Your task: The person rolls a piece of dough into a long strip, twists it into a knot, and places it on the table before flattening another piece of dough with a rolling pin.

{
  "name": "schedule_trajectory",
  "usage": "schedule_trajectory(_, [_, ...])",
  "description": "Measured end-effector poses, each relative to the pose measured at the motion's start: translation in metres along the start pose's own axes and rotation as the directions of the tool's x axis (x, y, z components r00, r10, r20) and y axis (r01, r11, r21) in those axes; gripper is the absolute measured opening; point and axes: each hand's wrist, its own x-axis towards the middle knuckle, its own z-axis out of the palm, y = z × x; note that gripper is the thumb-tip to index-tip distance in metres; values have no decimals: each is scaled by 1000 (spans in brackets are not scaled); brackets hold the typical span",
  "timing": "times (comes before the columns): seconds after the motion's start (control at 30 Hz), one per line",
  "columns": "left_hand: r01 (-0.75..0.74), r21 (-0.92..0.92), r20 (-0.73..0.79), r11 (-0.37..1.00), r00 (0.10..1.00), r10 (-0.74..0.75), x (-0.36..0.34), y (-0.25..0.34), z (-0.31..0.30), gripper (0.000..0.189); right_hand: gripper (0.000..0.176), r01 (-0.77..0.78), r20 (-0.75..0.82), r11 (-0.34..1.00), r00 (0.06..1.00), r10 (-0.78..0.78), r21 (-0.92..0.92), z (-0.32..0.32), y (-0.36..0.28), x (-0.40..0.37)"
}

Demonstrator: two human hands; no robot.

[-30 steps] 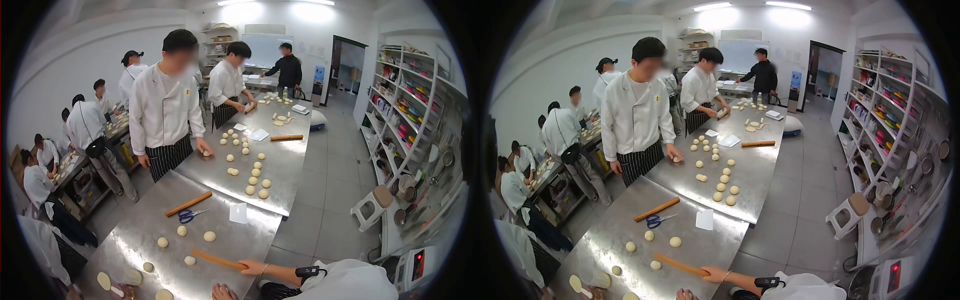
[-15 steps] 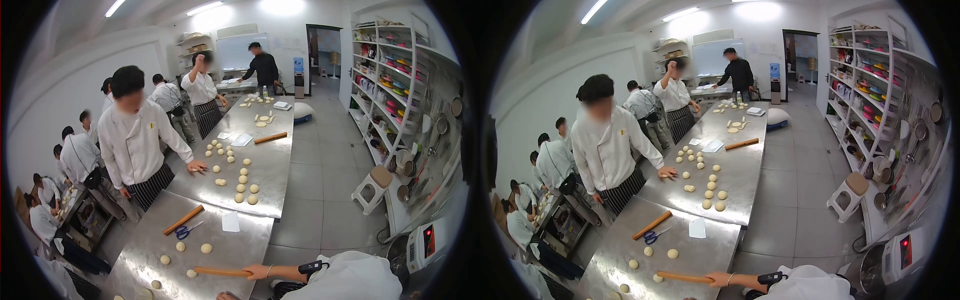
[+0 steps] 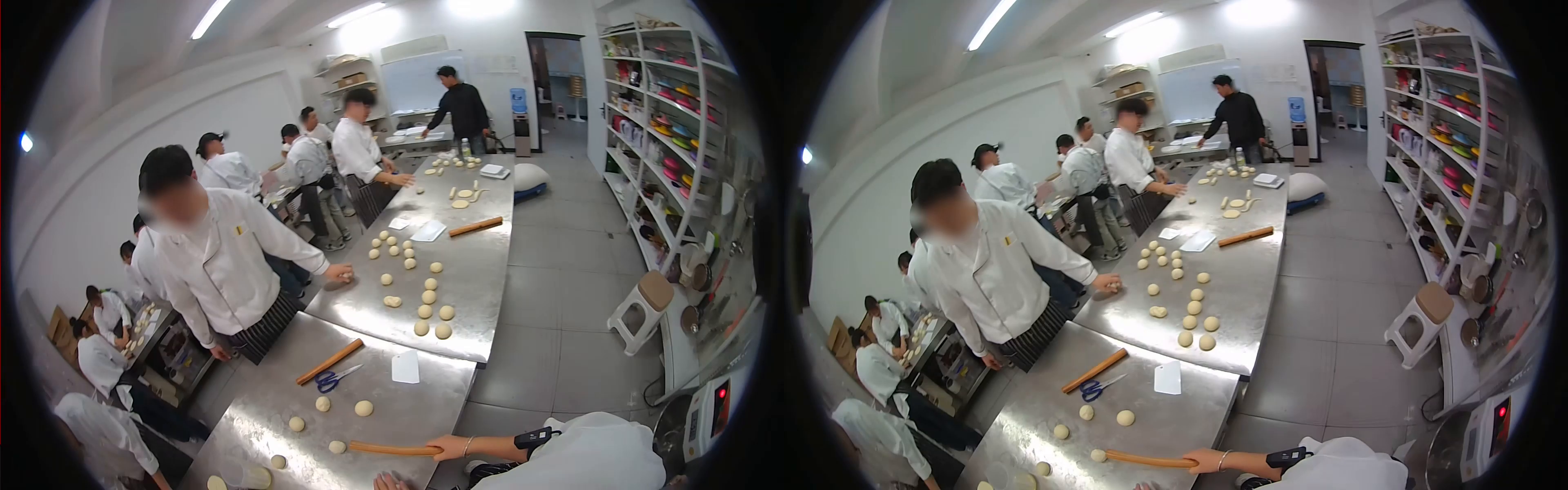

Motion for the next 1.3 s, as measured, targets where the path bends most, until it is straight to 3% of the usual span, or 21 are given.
schedule_trajectory(0.03, [187, 47, 105, 981, 976, -191, 5, 2, 6, 49, 56, 10, 26, 1000, 1000, -10, -5, 0, 2, 3])
schedule_trajectory(0.13, [161, 149, -25, 976, 987, -159, 3, 4, 20, 53, 55, -53, 51, 996, 997, 57, -77, -2, -11, -1])
schedule_trajectory(0.2, [223, -115, 67, 968, 974, -216, 1, -14, 31, 74, 54, -91, 75, 984, 992, 104, -155, -9, -23, -2])
schedule_trajectory(0.27, [189, -190, -81, 963, 975, -207, 3, -6, -3, 73, 52, -64, 68, 984, 995, 76, -165, -5, -12, 5])
schedule_trajectory(0.3, [197, -221, -176, 955, 955, -238, 1, -8, -16, 68, 41, -41, -18, 979, 999, 38, -197, 1, -7, 8])
schedule_trajectory(0.33, [283, -241, -222, 928, 915, -337, -4, -5, -35, 62, 29, -162, -39, 900, 986, 160, -404, -3, -32, 12])
schedule_trajectory(0.37, [361, -301, -288, 883, 848, -445, -8, -1, -52, 58, 22, -186, -74, 837, 982, 173, -514, -2, -36, 16])
schedule_trajectory(0.47, [468, -322, -385, 823, 730, -565, -28, -19, -62, 57, 16, -12, -101, 753, 992, -73, -658, 15, -34, 25])
schedule_trajectory(0.53, [428, -288, -453, 857, 727, -516, -37, -22, -70, 48, 16, 72, -40, 745, 991, -131, -663, 29, -42, 29])
schedule_trajectory(0.57, [453, -279, -448, 847, 719, -532, -39, -24, -70, 48, 17, 128, -18, 725, 982, -189, -677, 35, -44, 31])
schedule_trajectory(0.6, [455, -190, -409, 870, 769, -491, -39, -24, -69, 44, 17, 143, 5, 729, 982, -188, -669, 40, -44, 36])
schedule_trajectory(0.63, [447, -102, -363, 889, 815, -451, -37, -24, -67, 39, 19, 235, 45, 674, 957, -287, -701, 44, -45, 41])
schedule_trajectory(0.67, [469, -75, -385, 880, 800, -459, -32, -23, -63, 27, 20, 320, 85, 608, 920, -382, -727, 49, -45, 44])
schedule_trajectory(0.7, [481, -70, -383, 874, 796, -469, -35, -26, -59, 27, 20, 330, 96, 611, 919, -383, -720, 53, -48, 45])
schedule_trajectory(0.77, [527, -65, -160, 848, 833, -530, -39, -33, -50, 20, 21, 369, 105, 634, 905, -413, -680, 60, -51, 44])
schedule_trajectory(0.8, [502, -17, -255, 865, 834, -489, -39, -33, -45, 19, 21, 372, 114, 637, 906, -407, -675, 63, -50, 43])
schedule_trajectory(1.0, [515, -10, -198, 857, 839, -506, -44, -32, -29, 17, 28, 262, 56, 732, 954, -294, -628, 63, -50, 28])
schedule_trajectory(1.07, [534, -17, -189, 845, 828, -527, -46, -33, -28, 15, 35, 161, -92, 745, 954, -285, -647, 62, -46, 25])
schedule_trajectory(1.13, [554, -26, -180, 832, 816, -549, -45, -32, -26, 16, 36, 102, -127, 753, 962, -240, -650, 63, -40, 25])
schedule_trajectory(1.2, [543, 46, -254, 838, 818, -516, -45, -32, -25, 25, 38, 43, -164, 763, 967, -193, -645, 68, -36, 26])
schedule_trajectory(1.3, [587, 85, -217, 805, 799, -560, -37, -35, -23, 34, 40, 9, -229, 719, 945, -233, -695, 76, -36, 33])
